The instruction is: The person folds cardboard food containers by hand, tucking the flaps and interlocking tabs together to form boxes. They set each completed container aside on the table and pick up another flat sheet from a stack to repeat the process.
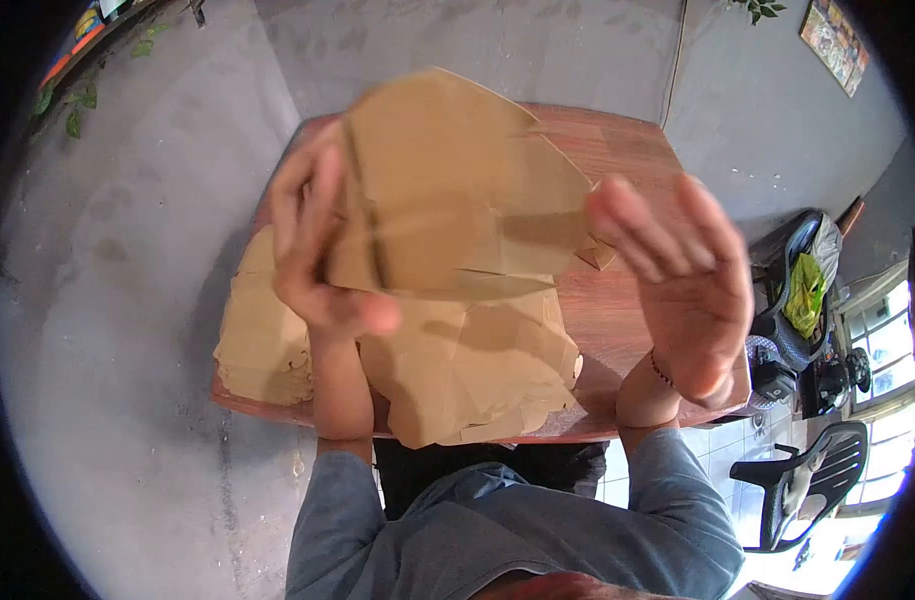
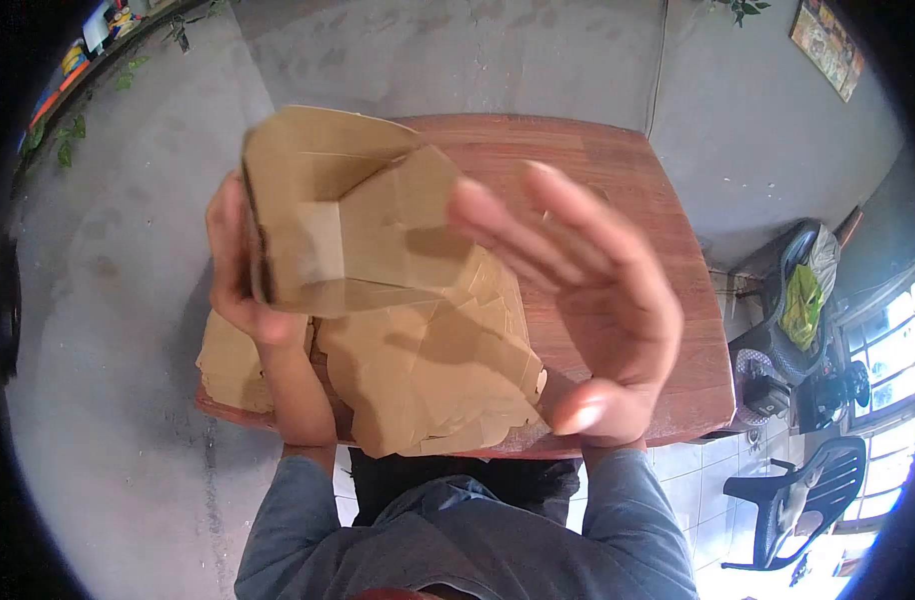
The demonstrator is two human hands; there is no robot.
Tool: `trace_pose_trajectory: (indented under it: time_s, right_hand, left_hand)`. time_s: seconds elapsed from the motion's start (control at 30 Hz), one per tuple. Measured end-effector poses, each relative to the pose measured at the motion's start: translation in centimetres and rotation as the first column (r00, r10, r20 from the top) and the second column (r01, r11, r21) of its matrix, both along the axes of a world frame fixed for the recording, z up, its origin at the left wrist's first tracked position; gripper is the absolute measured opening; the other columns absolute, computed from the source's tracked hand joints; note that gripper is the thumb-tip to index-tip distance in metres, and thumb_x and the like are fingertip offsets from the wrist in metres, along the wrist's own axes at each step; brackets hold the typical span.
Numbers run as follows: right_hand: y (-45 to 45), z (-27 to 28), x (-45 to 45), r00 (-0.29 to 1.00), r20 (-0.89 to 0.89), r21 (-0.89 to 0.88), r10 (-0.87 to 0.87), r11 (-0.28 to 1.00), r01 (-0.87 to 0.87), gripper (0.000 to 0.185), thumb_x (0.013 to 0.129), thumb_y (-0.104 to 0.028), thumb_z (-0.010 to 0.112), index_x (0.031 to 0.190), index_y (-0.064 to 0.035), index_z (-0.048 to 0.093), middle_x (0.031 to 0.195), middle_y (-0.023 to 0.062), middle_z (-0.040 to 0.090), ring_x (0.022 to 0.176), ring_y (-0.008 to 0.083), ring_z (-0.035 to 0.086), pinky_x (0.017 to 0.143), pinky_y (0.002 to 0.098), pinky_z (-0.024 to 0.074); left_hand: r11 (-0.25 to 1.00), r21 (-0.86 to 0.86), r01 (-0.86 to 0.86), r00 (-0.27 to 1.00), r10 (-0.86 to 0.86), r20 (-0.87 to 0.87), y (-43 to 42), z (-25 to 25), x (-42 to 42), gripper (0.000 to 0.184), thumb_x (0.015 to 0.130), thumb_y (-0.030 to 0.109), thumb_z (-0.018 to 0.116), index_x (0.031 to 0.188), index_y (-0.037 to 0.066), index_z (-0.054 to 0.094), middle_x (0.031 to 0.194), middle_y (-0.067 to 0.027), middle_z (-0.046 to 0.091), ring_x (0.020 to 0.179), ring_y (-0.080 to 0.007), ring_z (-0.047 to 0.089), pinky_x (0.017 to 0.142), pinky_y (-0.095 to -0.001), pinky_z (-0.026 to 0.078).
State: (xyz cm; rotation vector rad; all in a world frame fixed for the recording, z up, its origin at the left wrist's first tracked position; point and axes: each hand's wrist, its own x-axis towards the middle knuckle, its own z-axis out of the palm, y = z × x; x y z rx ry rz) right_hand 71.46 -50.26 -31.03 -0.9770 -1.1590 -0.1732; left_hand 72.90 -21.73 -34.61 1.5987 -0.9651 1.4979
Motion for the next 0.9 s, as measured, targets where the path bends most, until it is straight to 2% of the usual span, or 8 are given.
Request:
trace_pose_trajectory:
  time_s: [0.03, 0.2, 0.3, 0.43, 0.53, 0.57, 0.63, 0.9]
  right_hand:
    - [-0.9, 0.2, 0.9, 0.964, 0.26, -0.08, 0.056, 0.996, -0.037, 0.108, 0.082, -0.059, 0.073, 0.149, 0.0105, 0.024, 0.147, 0.0402, 0.035, 0.141, 0.0529, 0.03, 0.117, 0.0617, 0.0225]
    - [-0.6, -0.2, 0.8, 0.929, 0.187, 0.047, -0.32, 0.947, 0.317, 0.104, 0.077, -0.056, 0.078, 0.146, 0.0075, 0.032, 0.141, 0.0356, 0.045, 0.135, 0.0491, 0.042, 0.115, 0.0577, 0.0302]
    - [1.5, 0.2, 0.2, 0.862, 0.214, -0.067, -0.46, 0.873, 0.482, 0.111, 0.069, -0.048, 0.087, 0.147, 0.0074, 0.032, 0.141, 0.0305, 0.05, 0.133, 0.0415, 0.049, 0.114, 0.0508, 0.0355]
    - [4.7, -0.6, -0.4, 0.719, 0.457, -0.3, -0.523, 0.671, 0.678, 0.13, 0.065, -0.034, 0.093, 0.155, 0.0063, 0.008, 0.148, 0.0301, 0.041, 0.136, 0.038, 0.047, 0.112, 0.0464, 0.0392]
    - [5.2, -1.7, 0.3, 0.758, 0.413, -0.367, -0.504, 0.67, 0.645, 0.132, 0.066, -0.024, 0.092, 0.155, 0.0059, 0.0, 0.15, 0.0297, 0.038, 0.137, 0.0384, 0.045, 0.108, 0.0446, 0.0437]
    - [5.2, -1.7, 0.4, 0.755, 0.414, -0.369, -0.509, 0.664, 0.651, 0.132, 0.066, -0.024, 0.092, 0.155, 0.0059, 0.0, 0.15, 0.0297, 0.038, 0.137, 0.0384, 0.045, 0.108, 0.0446, 0.0437]
    - [5.1, -1.7, 0.6, 0.779, 0.371, -0.412, -0.506, 0.662, 0.626, 0.127, 0.066, -0.024, 0.091, 0.154, 0.005, 0.005, 0.147, 0.0278, 0.041, 0.134, 0.0369, 0.048, 0.107, 0.0433, 0.0445]
    - [4.6, -0.9, 1.2, 0.856, 0.149, -0.532, -0.495, 0.689, 0.491, 0.106, 0.066, -0.021, 0.091, 0.148, 0.0012, 0.028, 0.134, 0.02, 0.055, 0.121, 0.031, 0.058, 0.101, 0.0385, 0.0474]
  left_hand:
    - [0.975, -0.214, 0.063, 0.985, -0.096, -0.145, 0.0, -0.2, -0.5, 0.109, 0.068, 0.082, 0.062, 0.134, -0.004, 0.057, 0.131, -0.0212, 0.057, 0.118, -0.0339, 0.057, 0.103, -0.0442, 0.045]
    - [0.496, -0.856, 0.146, 0.743, -0.626, -0.236, 3.7, -5.1, 1.0, 0.102, 0.082, 0.085, 0.042, 0.136, -0.001, 0.049, 0.13, -0.0133, 0.058, 0.118, -0.022, 0.059, 0.101, -0.0425, 0.049]
    - [0.319, -0.784, 0.532, 0.503, -0.864, -0.01, 3.7, -5.9, 1.3, 0.098, 0.085, 0.084, 0.034, 0.136, 0.001, 0.048, 0.13, -0.0113, 0.057, 0.118, -0.0212, 0.058, 0.101, -0.0421, 0.049]
    - [0.307, -0.865, 0.396, 0.575, -0.818, -0.026, 0.7, -6.2, 1.7, 0.098, 0.087, 0.084, 0.03, 0.139, 0.002, 0.045, 0.134, -0.0106, 0.054, 0.121, -0.0202, 0.056, 0.102, -0.0416, 0.047]
    - [0.191, -0.708, 0.68, 0.34, -0.937, 0.074, 0.4, -7.9, 2.1, 0.109, 0.077, 0.09, 0.038, 0.151, 0.009, 0.03, 0.149, -0.0121, 0.041, 0.135, -0.0282, 0.043, 0.114, -0.0486, 0.036]
    - [0.184, -0.709, 0.681, 0.333, -0.94, 0.076, -0.4, -6.7, 1.4, 0.109, 0.077, 0.09, 0.038, 0.151, 0.009, 0.03, 0.149, -0.0121, 0.041, 0.135, -0.0282, 0.043, 0.114, -0.0486, 0.036]
    - [0.805, -0.576, 0.142, 0.785, -0.446, -0.43, -2.0, -4.7, -0.1, 0.108, 0.08, 0.085, 0.037, 0.146, 0.0, 0.035, 0.142, -0.0079, 0.048, 0.13, -0.0186, 0.048, 0.108, -0.0387, 0.041]
    - [0.638, -0.561, 0.528, 0.658, -0.725, -0.205, 2.9, -7.4, 2.2, 0.107, 0.085, 0.085, 0.032, 0.153, 0.003, 0.024, 0.154, -0.0109, 0.035, 0.142, -0.0253, 0.035, 0.115, -0.0459, 0.034]
